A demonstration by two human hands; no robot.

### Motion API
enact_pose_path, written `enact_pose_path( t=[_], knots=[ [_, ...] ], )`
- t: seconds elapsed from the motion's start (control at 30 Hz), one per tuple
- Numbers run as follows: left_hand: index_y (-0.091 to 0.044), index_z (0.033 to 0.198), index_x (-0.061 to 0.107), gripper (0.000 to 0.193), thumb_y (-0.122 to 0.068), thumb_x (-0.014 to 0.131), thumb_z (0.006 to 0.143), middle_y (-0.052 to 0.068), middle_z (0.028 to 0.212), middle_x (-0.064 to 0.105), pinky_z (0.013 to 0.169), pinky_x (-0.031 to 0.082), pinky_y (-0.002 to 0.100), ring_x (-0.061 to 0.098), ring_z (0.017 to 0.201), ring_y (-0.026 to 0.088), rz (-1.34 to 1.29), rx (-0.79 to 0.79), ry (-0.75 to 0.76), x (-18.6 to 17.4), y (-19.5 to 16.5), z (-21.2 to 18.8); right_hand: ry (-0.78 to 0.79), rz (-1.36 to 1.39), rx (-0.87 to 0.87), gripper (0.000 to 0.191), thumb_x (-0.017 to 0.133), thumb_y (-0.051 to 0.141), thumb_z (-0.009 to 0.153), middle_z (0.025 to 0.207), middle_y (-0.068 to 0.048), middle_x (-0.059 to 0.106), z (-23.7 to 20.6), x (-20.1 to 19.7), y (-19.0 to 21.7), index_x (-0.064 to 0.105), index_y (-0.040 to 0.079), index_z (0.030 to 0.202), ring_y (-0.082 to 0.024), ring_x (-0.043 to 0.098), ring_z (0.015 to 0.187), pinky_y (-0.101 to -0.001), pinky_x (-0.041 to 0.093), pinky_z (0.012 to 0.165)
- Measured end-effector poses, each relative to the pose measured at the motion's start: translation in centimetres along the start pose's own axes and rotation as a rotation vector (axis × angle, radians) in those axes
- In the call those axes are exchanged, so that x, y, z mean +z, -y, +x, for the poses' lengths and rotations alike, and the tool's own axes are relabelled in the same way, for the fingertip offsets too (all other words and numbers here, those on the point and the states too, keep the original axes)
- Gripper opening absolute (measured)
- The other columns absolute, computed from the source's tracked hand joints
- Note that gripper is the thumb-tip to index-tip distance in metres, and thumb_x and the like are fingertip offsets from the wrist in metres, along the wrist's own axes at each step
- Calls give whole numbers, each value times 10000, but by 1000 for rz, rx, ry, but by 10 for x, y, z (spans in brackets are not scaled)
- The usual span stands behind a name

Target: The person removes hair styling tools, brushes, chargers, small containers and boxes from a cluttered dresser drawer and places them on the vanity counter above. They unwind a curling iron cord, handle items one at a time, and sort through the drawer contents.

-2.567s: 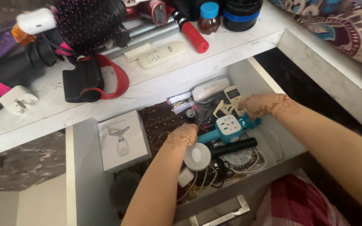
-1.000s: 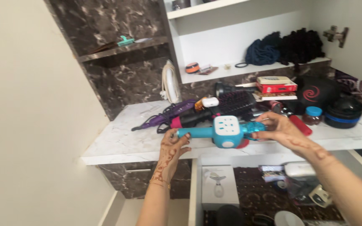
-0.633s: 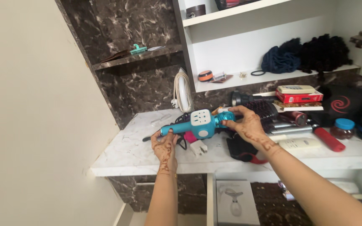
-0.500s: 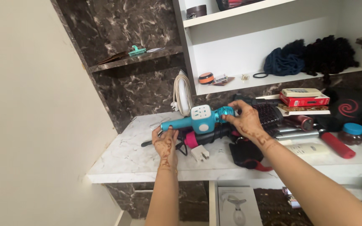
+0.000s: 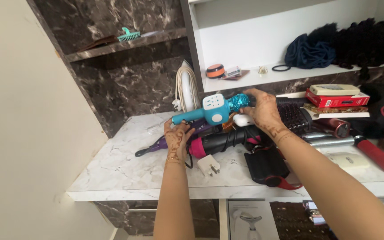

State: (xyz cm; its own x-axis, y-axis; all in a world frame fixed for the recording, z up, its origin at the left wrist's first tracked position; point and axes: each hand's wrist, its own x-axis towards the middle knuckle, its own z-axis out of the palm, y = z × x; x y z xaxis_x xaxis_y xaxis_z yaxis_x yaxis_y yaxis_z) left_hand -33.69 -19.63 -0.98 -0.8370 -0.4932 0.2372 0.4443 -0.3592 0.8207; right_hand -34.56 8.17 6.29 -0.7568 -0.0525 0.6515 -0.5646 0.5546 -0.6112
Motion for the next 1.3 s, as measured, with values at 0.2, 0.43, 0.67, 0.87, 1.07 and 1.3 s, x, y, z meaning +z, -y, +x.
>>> enact_pose_path(
  t=[0.2, 0.43, 0.67, 0.87, 1.07, 1.3],
  knots=[
    [-131, 1536, 383, 666, -70, 647, 928, 99, 1161, 666, 507, 560, 302, 672, 738, 154, 338, 23, -48, -10, 13, 16, -32, -126, -31, 509, 847, 115, 739, 1103, -250, 720, -6, 8, 7, 718, 58, 1229, -377, 707, 1037, -418, 554, 935],
    [-67, 1601, 272, 756, -59, 626, 933, 134, 1131, 678, 483, 570, 289, 706, 702, 149, 593, -28, -62, -13, 11, 13, -24, -208, -131, 482, 846, 131, 767, 1126, -245, 709, -7, 6, 11, 706, 15, 1214, -403, 680, 1063, -446, 534, 952],
    [-109, 1612, 230, 832, -19, 633, 890, 131, 1056, 692, 496, 582, 301, 712, 686, 157, 648, -46, -68, -10, -7, -8, -63, -181, -253, 440, 832, 135, 774, 1116, -228, 718, -16, -17, 23, 715, 11, 1179, -395, 683, 1053, -450, 538, 947],
    [-32, 1435, 516, 575, -32, 688, 886, 190, 924, 687, 554, 517, 348, 639, 661, 225, 805, 235, -19, 4, -31, -60, -45, -121, -447, 239, 826, 124, 833, 1023, -194, 753, -33, -65, 39, 752, 9, 1028, -373, 706, 991, -434, 556, 893],
    [-45, 1080, 690, 165, -145, 681, 948, 97, 847, 726, 694, 525, 301, 672, 764, 147, 687, 530, 294, 65, -33, -147, 218, -5, -256, 150, 723, 85, 861, 867, -100, 789, -75, -143, 38, 773, 33, 993, -164, 768, 812, -309, 604, 756],
    [-24, 850, 720, 135, -116, 631, 893, 75, 709, 720, 616, 534, 296, 679, 644, 139, 617, 300, 549, 133, 37, -277, 467, 87, -134, 163, 674, 80, 874, 852, -55, 808, -167, -210, -5, 788, 64, 989, -122, 757, 766, -286, 624, 724]
  ],
)
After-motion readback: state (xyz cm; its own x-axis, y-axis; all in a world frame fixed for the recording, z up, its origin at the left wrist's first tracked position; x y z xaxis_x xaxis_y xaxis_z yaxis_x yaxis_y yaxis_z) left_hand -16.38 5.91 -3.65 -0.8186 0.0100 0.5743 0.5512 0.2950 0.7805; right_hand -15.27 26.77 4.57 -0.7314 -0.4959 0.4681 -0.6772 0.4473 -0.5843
